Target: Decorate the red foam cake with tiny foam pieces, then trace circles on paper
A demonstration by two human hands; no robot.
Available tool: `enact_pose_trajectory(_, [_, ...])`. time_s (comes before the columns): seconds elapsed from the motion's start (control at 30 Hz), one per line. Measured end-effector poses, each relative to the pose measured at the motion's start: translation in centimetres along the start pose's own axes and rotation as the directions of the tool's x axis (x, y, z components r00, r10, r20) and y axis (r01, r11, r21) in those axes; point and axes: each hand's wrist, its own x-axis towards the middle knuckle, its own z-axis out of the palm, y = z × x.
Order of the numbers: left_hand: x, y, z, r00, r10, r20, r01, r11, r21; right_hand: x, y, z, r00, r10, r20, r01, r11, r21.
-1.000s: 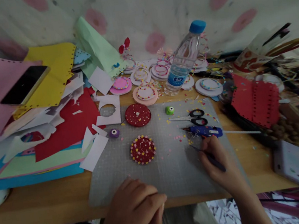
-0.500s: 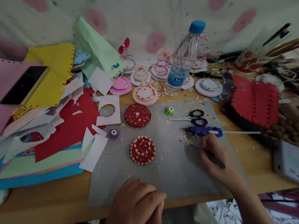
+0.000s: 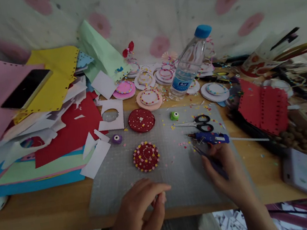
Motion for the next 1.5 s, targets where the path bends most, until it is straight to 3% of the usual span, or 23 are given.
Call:
enact_pose_trajectory(0.23, [-0.3, -0.5, 0.3, 1.000, -0.018, 0.017, 0.019, 1.000, -0.008, 0.6, -1.3, -1.1, 0.994, -0.096, 0.050, 0.093, 0.994, 0.055])
enact_pose_trajectory(0.33, [-0.2, -0.4, 0.1, 0.999, -0.012, 0.042, 0.012, 1.000, 0.007, 3.2, -1.9, -2.3, 0.980, -0.176, 0.091, 0.175, 0.984, 0.014])
enact_pose_trajectory(0.47, [-0.1, -0.3, -0.2, 0.996, 0.023, 0.084, -0.028, 0.998, 0.049, 7.9, -2.3, -3.0, 0.918, -0.337, 0.209, 0.343, 0.939, 0.010])
enact_pose_trajectory(0.67, [-0.7, -0.7, -0.4, 0.994, 0.072, 0.084, -0.081, 0.991, 0.107, 11.8, -1.1, -1.4, 0.930, -0.214, 0.298, 0.208, 0.977, 0.054])
enact_pose_trajectory(0.87, [-0.9, -1.4, -0.5, 0.991, 0.097, 0.091, -0.106, 0.989, 0.105, 12.4, -0.6, -0.1, 0.926, -0.172, 0.335, 0.172, 0.985, 0.030])
enact_pose_trajectory(1.23, [-1.1, -1.6, -0.5, 0.994, 0.072, 0.079, -0.076, 0.996, 0.039, 12.0, -1.1, 0.6, 0.901, -0.187, 0.390, 0.246, 0.963, -0.106])
enact_pose_trajectory(1.5, [-1.6, -1.8, -0.2, 0.995, 0.033, 0.098, -0.035, 0.999, 0.020, 11.9, -1.8, 0.7, 0.935, -0.175, 0.309, 0.231, 0.961, -0.154])
